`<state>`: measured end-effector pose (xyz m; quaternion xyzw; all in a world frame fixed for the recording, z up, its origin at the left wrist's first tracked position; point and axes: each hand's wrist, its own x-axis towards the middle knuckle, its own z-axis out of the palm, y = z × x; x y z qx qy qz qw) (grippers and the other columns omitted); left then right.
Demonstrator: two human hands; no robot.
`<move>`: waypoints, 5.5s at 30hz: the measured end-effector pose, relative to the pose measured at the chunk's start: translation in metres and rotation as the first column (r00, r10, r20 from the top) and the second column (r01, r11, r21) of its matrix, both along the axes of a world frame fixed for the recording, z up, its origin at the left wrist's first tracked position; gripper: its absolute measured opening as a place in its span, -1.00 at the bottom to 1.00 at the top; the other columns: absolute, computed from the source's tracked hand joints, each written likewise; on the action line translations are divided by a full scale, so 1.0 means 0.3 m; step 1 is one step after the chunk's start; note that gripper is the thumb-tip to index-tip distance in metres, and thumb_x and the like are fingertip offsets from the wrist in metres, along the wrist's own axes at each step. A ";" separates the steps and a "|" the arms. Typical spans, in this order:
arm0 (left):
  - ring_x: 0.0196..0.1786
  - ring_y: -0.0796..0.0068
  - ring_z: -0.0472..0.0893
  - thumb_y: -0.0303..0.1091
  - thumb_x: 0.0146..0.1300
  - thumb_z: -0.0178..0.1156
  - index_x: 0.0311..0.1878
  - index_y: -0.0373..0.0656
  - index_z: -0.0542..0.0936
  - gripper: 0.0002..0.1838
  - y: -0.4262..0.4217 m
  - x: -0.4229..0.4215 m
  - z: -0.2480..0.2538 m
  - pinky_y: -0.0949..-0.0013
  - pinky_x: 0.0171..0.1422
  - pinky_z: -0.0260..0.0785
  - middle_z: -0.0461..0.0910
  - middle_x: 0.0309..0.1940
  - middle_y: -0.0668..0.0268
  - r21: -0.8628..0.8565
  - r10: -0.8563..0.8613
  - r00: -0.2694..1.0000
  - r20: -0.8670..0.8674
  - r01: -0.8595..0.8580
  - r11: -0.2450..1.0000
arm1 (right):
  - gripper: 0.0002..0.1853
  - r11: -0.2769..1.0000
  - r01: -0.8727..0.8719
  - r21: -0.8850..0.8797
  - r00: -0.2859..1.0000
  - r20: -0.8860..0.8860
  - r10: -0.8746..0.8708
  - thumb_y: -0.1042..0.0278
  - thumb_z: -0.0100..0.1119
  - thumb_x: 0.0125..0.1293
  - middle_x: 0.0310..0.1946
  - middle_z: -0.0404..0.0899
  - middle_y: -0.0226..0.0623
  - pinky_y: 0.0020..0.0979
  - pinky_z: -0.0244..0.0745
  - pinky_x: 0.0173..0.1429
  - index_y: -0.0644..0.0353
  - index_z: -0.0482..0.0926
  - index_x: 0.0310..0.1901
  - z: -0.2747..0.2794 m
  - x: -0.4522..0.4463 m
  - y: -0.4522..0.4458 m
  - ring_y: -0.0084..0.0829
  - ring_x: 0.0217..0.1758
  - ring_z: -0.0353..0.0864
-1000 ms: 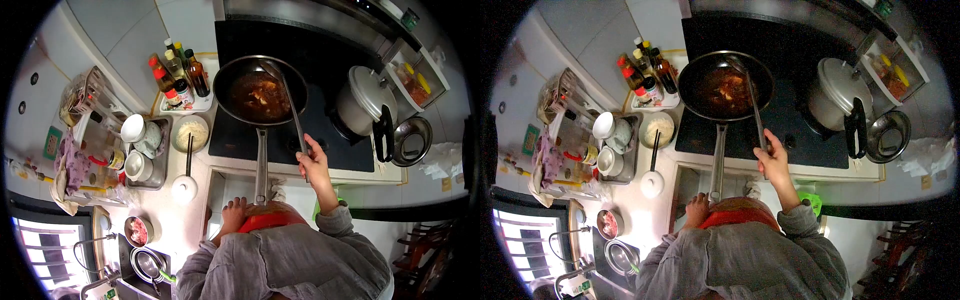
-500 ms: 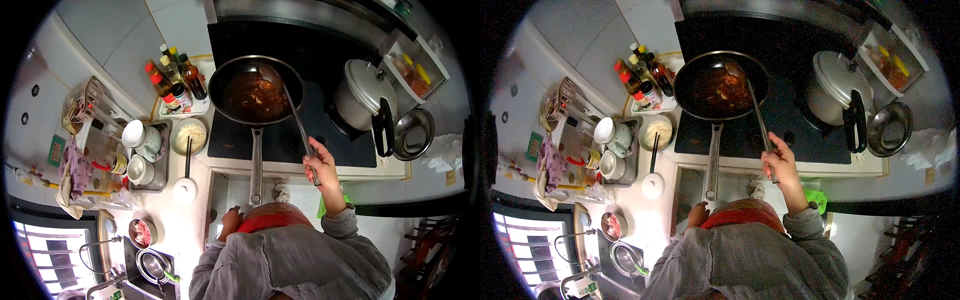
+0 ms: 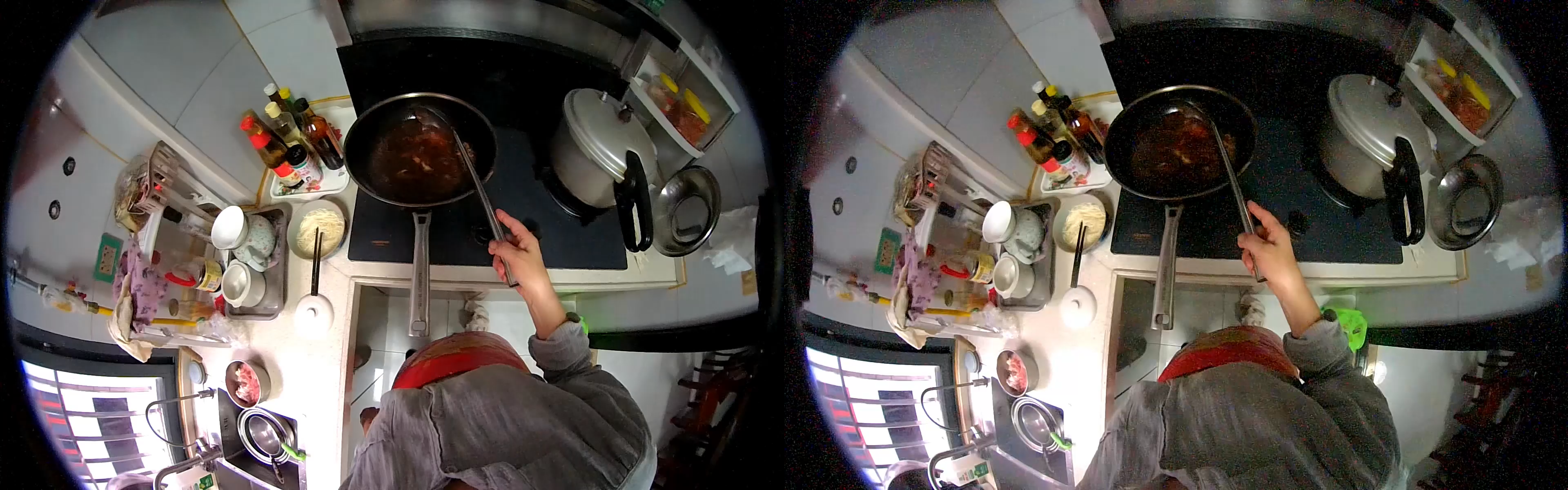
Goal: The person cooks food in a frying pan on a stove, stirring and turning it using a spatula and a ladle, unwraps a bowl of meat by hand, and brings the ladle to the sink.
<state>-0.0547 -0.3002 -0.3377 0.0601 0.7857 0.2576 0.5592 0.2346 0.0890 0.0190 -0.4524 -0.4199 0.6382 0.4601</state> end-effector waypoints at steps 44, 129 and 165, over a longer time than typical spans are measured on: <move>-0.61 0.40 0.47 -0.32 0.11 -0.02 -0.52 -0.20 0.36 -0.82 0.132 0.015 0.063 0.38 -0.51 0.34 0.52 -0.47 0.22 0.166 0.265 0.938 0.224 -0.305 0.938 | -0.39 0.999 -0.020 0.039 0.967 0.256 0.009 0.64 -0.03 0.12 -0.53 0.42 -0.33 -0.60 0.15 -0.75 0.17 0.14 0.25 0.054 0.057 -0.048 -0.63 -0.75 0.30; -0.56 0.42 0.53 -0.28 0.13 0.03 -0.29 -0.21 0.47 -0.80 0.304 -0.022 0.052 0.41 -0.58 0.36 0.56 -0.42 0.24 -0.028 -0.030 0.991 0.132 0.034 0.999 | -0.71 0.803 0.116 -0.585 0.966 -0.123 -0.229 0.22 0.13 0.14 -0.36 0.53 -0.29 -0.39 0.49 -0.46 0.15 0.44 -0.14 -0.688 0.199 -0.336 -0.45 -0.47 0.54; -0.52 0.48 0.53 -0.22 0.15 0.07 -0.20 -0.23 0.49 -0.72 0.153 0.053 0.033 0.44 -0.55 0.37 0.57 -0.37 0.25 -0.023 0.171 0.975 0.143 -0.170 0.985 | -0.63 0.869 -0.181 0.461 0.081 0.887 -0.454 0.46 0.11 -0.02 -0.05 0.38 -0.18 -0.24 0.40 0.02 0.12 0.50 -0.08 -0.412 0.290 0.144 -0.11 -0.03 0.38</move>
